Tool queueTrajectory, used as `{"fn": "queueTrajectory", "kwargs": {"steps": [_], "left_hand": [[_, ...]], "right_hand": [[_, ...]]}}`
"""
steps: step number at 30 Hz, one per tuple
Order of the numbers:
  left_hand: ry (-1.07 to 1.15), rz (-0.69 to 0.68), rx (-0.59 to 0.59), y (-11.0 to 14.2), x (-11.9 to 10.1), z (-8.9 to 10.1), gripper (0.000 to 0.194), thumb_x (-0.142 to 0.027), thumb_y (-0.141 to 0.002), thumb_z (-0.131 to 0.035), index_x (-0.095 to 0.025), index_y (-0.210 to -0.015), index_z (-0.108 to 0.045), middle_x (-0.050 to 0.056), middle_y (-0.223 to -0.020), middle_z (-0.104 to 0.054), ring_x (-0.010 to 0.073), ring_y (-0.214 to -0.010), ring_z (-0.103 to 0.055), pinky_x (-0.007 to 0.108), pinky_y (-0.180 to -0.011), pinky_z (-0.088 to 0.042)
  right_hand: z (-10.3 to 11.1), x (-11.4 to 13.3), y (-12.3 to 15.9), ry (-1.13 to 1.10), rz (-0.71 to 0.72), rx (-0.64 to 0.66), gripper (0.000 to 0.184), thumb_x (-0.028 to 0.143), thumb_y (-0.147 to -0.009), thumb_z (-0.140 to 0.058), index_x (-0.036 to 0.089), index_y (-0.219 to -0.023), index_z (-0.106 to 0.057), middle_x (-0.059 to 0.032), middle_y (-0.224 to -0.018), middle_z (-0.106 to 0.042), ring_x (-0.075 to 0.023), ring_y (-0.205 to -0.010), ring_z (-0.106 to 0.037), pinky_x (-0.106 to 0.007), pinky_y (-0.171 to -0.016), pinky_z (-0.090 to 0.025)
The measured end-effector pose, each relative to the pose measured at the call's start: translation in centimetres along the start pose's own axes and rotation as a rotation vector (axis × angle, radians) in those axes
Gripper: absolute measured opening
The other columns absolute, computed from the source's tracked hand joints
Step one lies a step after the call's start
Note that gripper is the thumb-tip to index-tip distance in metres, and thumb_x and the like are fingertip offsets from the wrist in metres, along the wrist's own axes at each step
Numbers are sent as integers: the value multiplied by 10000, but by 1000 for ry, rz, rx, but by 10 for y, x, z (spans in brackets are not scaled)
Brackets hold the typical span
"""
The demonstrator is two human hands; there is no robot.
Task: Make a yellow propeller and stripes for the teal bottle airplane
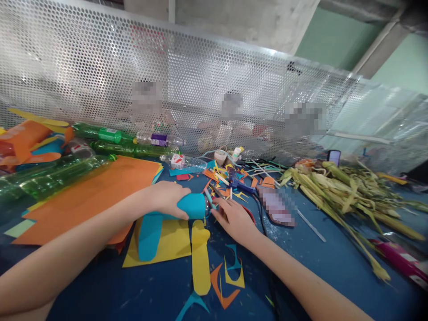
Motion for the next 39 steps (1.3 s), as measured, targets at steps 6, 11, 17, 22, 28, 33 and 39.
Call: {"fn": "queueTrajectory", "kwargs": {"steps": [6,11,17,22,28,33,39], "left_hand": [[-70,37,47,0,-2,-7,812,-687,-661,-497,-155,-1268,-409,187,-1093,-603,355,-941,-575,407,-734,-444],[-132,44,27,1,-10,-3,803,-630,-650,-576,-112,-1246,-432,201,-1026,-629,373,-893,-595,419,-696,-460],[-124,54,25,0,-9,-2,832,-632,-595,-619,-105,-1217,-452,197,-985,-640,370,-856,-606,397,-657,-470],[-92,32,22,-2,-7,-5,790,-624,-601,-618,-113,-1186,-476,196,-1016,-633,364,-891,-600,393,-679,-470],[-91,34,23,-2,-8,-5,765,-616,-602,-623,-112,-1163,-491,197,-983,-641,362,-878,-608,394,-679,-473],[-87,39,22,-3,-7,-4,766,-603,-595,-636,-105,-1159,-494,208,-1009,-630,368,-877,-603,394,-665,-470],[-83,33,7,-4,-6,-5,767,-620,-584,-629,-122,-1153,-498,183,-971,-643,357,-857,-608,386,-662,-469]], "right_hand": [[16,-54,-9,319,-141,-82,241,150,-858,-389,160,-1015,-571,-103,-1005,-612,-242,-968,-515,-373,-874,-387],[13,-115,-18,406,-247,-77,413,51,-750,-435,70,-1158,-500,-199,-1139,-553,-305,-1072,-460,-439,-882,-356],[-2,-143,-32,439,-288,-33,284,50,-721,-470,90,-985,-568,-158,-934,-584,-276,-956,-501,-391,-840,-373],[1,-153,-29,411,-312,-52,221,100,-718,-523,82,-936,-551,-166,-938,-546,-301,-967,-479,-414,-855,-368],[0,-166,-23,285,-329,-86,156,134,-775,-498,136,-930,-507,-152,-965,-561,-284,-951,-518,-401,-821,-402],[10,-165,-26,114,-352,-151,207,152,-799,-457,138,-1006,-461,-171,-1021,-585,-284,-970,-546,-409,-827,-407],[34,-158,-33,-168,-387,-267,286,292,-804,-462,148,-1050,-433,-154,-1058,-590,-256,-955,-568,-390,-820,-427]]}}
Point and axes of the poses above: each hand's wrist, its own y-axis away from the middle knuckle, its own z-axis out of the back of the hand, x = y × z, the point moved 10 cm from there along -y, towards the middle knuckle
